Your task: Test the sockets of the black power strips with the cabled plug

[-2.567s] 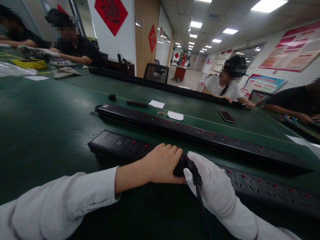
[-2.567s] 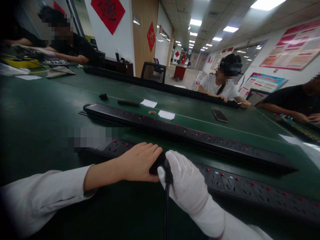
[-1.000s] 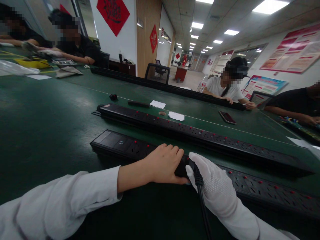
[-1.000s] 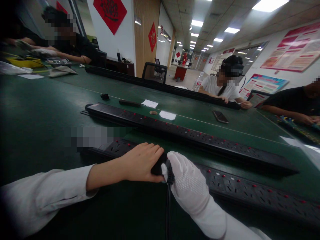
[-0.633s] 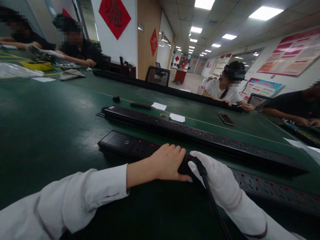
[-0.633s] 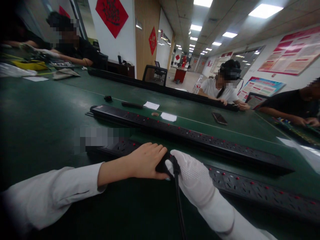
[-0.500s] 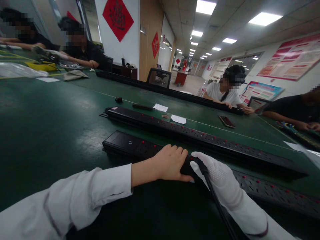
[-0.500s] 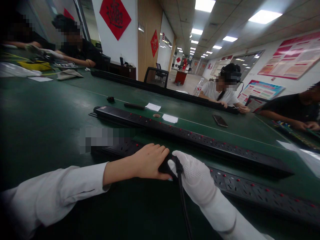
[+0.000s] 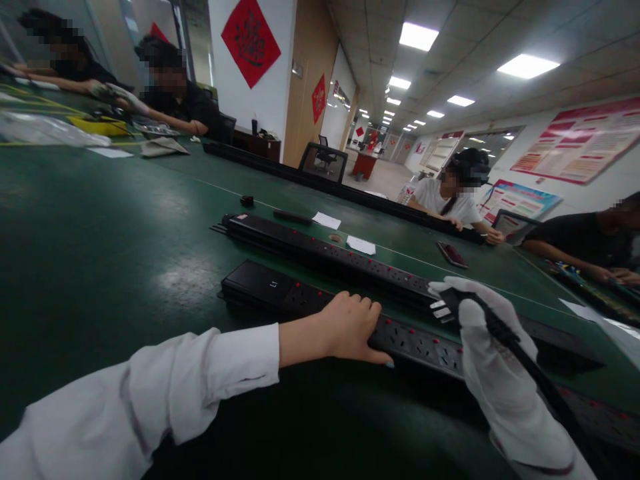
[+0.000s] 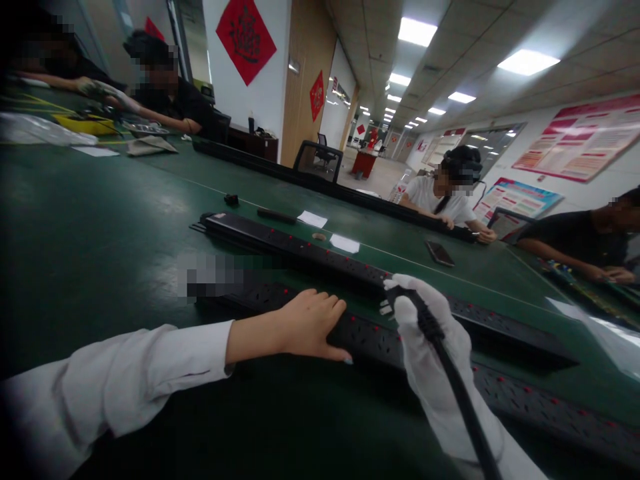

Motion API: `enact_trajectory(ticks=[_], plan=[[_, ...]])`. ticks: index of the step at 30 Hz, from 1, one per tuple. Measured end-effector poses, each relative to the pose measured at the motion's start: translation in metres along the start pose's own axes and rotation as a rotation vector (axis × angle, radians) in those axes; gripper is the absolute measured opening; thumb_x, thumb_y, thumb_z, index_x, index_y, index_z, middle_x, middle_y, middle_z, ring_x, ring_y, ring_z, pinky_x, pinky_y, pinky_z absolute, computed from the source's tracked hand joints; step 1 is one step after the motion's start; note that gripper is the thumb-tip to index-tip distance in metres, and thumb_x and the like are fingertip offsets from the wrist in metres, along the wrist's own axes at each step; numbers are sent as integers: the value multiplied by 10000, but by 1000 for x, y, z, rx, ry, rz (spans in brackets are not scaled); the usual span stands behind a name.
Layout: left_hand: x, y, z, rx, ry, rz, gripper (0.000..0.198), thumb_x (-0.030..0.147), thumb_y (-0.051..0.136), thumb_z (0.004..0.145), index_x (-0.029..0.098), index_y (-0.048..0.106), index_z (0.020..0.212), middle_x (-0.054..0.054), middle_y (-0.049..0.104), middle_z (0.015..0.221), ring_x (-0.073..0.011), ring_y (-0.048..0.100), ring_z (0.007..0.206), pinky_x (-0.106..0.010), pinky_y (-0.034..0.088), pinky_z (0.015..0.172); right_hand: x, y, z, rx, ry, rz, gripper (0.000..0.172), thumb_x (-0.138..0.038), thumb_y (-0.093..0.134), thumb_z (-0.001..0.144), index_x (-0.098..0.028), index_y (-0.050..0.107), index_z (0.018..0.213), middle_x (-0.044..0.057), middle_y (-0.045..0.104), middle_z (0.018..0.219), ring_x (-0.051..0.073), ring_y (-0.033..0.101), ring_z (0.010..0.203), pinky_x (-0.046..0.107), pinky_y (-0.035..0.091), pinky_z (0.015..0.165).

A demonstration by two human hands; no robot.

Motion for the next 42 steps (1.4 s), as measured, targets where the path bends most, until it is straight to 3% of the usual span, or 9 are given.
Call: enact_trajectory(ticks=[4,7,13,21,26,34,42], plan=[[1,-7,-4,-64,-40,44,772,760,433,684,90,509,1060,-146,597,991,-294,580,841,-400,429,725,-6,7,6,-330,-75,-274,283,-407,469,865,-257,556,1089,21,660,1014,158,638,863,299,503,799],[-3,-16,-9,-123,-138,75,818,735,512,653,44,499,1088,-189,595,993,-333,584,851,-447,411,758,0,14,3,-413,-144,-404,284,-403,442,879,-262,553,1100,1,673,978,135,647,830,252,502,765],[-18,-33,-10,-280,-173,31,819,776,459,646,79,546,1068,-172,627,979,-305,617,823,-390,451,693,10,41,-11,-427,-371,-497,293,-377,460,879,-193,579,1073,35,689,961,138,657,836,227,509,758],[-20,-35,-7,-344,-178,-15,860,776,492,625,65,530,1107,-193,620,1019,-317,623,817,-394,463,673,14,50,-21,-439,-449,-547,339,-406,432,887,-151,602,1033,62,701,893,145,666,782,229,527,706],[-18,-36,-8,-331,-182,-17,850,777,493,624,68,540,1090,-194,616,1016,-319,621,814,-392,459,671,14,51,-26,-405,-472,-612,388,-422,458,868,-119,604,1060,107,698,899,199,668,783,287,534,685],[-19,-31,-9,-282,-162,-5,843,781,476,631,79,536,1093,-187,615,1016,-305,623,809,-374,461,658,16,50,-30,-389,-478,-646,411,-411,452,878,-103,574,1122,107,696,899,183,668,755,262,526,660],[-22,-20,-15,-161,-155,27,821,813,427,623,88,550,989,-164,628,920,-301,621,750,-380,447,643,14,51,-33,-346,-532,-671,376,-379,498,857,-137,578,1133,91,699,904,173,664,765,252,511,692]])
Point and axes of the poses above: each hand's wrist, its own z-axis towards the middle knuckle, its own y-axis out of the palm, x = y × z, the point moved 2 cm from there along z, towards the middle knuckle
